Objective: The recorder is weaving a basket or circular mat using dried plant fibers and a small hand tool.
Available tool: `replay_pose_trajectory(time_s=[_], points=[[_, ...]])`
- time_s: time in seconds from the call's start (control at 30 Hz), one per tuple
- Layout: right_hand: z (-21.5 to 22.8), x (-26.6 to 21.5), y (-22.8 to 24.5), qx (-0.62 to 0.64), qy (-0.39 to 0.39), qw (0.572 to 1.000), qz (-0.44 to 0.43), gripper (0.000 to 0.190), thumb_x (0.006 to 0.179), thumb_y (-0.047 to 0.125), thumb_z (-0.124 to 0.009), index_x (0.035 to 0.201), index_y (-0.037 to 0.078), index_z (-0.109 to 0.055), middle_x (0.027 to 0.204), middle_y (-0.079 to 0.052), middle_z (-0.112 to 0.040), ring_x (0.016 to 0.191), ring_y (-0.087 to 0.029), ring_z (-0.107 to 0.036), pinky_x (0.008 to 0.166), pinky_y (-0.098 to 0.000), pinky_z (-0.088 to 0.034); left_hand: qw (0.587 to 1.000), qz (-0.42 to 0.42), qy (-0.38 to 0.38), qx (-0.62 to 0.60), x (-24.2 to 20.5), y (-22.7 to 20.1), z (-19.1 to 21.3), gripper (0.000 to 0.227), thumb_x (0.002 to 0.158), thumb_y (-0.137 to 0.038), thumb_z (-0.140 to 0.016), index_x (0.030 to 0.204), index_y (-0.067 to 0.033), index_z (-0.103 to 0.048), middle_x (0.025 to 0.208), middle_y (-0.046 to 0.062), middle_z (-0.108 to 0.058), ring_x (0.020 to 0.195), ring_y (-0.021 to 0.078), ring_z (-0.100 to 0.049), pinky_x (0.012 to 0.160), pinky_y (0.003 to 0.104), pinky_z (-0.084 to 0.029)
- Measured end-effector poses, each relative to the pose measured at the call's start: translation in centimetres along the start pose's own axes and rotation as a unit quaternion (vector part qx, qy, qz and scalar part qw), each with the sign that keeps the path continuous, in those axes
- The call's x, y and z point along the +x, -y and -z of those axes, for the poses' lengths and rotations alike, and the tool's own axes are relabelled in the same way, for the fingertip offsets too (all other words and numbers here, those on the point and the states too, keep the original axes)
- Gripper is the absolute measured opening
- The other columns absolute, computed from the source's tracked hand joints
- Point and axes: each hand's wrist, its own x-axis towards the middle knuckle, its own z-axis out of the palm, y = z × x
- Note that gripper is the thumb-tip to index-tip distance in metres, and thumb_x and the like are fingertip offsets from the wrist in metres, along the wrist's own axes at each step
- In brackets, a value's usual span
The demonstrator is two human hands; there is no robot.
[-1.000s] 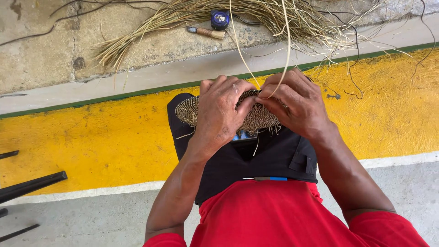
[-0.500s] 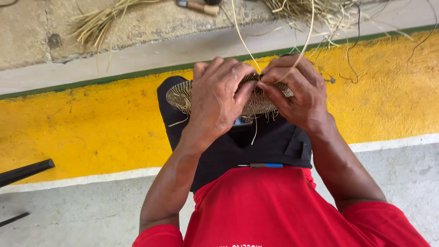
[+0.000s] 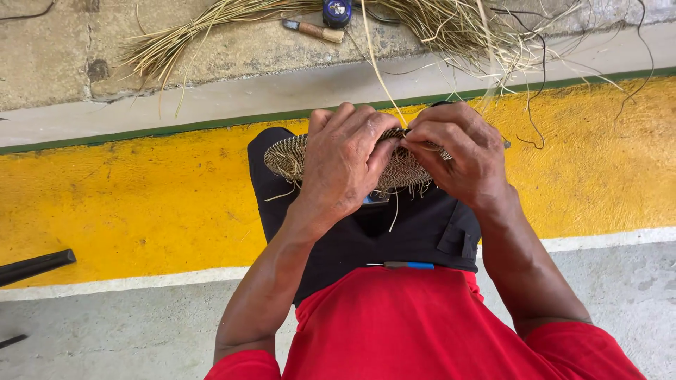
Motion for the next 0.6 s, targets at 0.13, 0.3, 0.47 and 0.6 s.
replay_pose_trajectory(time_s=[0.13, 0.3, 0.47, 0.6], points=[[0.1, 0.0, 0.3, 0.021, 0.012, 0.999, -0.029, 0.025, 0.09, 0.002, -0.086, 0.106, 0.007, -0.068, 0.109, -0.011, -0.069, 0.101, -0.021, -0.07, 0.084, -0.0346, -0.058, 1.0, -0.005, -0.004, 0.001, -0.1, 0.0, -0.3, 0.027, 0.091, -0.019, -0.079, 0.115, -0.0145, -0.068, 0.102, -0.003, -0.068, 0.099, 0.0182, -0.06, 0.09, 0.04, -0.038], [0.6, -0.2, 0.1, 0.086, 0.026, 0.993, -0.074, 0.023, 0.09, 0.001, -0.085, 0.106, 0.008, -0.069, 0.108, -0.007, -0.071, 0.103, -0.019, -0.071, 0.087, -0.0315, -0.059, 1.0, -0.004, 0.002, 0.0, -0.3, -0.3, 0.2, 0.025, 0.092, -0.019, -0.077, 0.115, -0.0138, -0.068, 0.103, -0.002, -0.068, 0.099, 0.0184, -0.061, 0.09, 0.04, -0.038], [1.8, -1.0, -0.2, 0.093, -0.011, 0.989, -0.115, 0.018, 0.1, -0.004, -0.08, 0.108, 0.008, -0.07, 0.108, -0.008, -0.072, 0.105, -0.016, -0.069, 0.09, -0.0294, -0.057, 1.0, -0.011, 0.0, -0.018, 0.3, 0.1, 0.2, 0.024, 0.095, -0.026, -0.075, 0.114, -0.0127, -0.068, 0.103, -0.001, -0.068, 0.098, 0.0192, -0.06, 0.09, 0.04, -0.037], [3.5, -3.5, 1.7, 0.178, 0.053, 0.968, -0.17, 0.013, 0.1, 0.001, -0.074, 0.108, 0.008, -0.066, 0.112, -0.007, -0.072, 0.098, -0.014, -0.071, 0.086, -0.0302, -0.058, 1.0, 0.01, -0.021, 0.0, 1.2, 1.0, -0.9, 0.017, 0.101, -0.032, -0.075, 0.104, -0.0153, -0.071, 0.095, 0.0, -0.069, 0.092, 0.0214, -0.06, 0.085, 0.042, -0.035]])
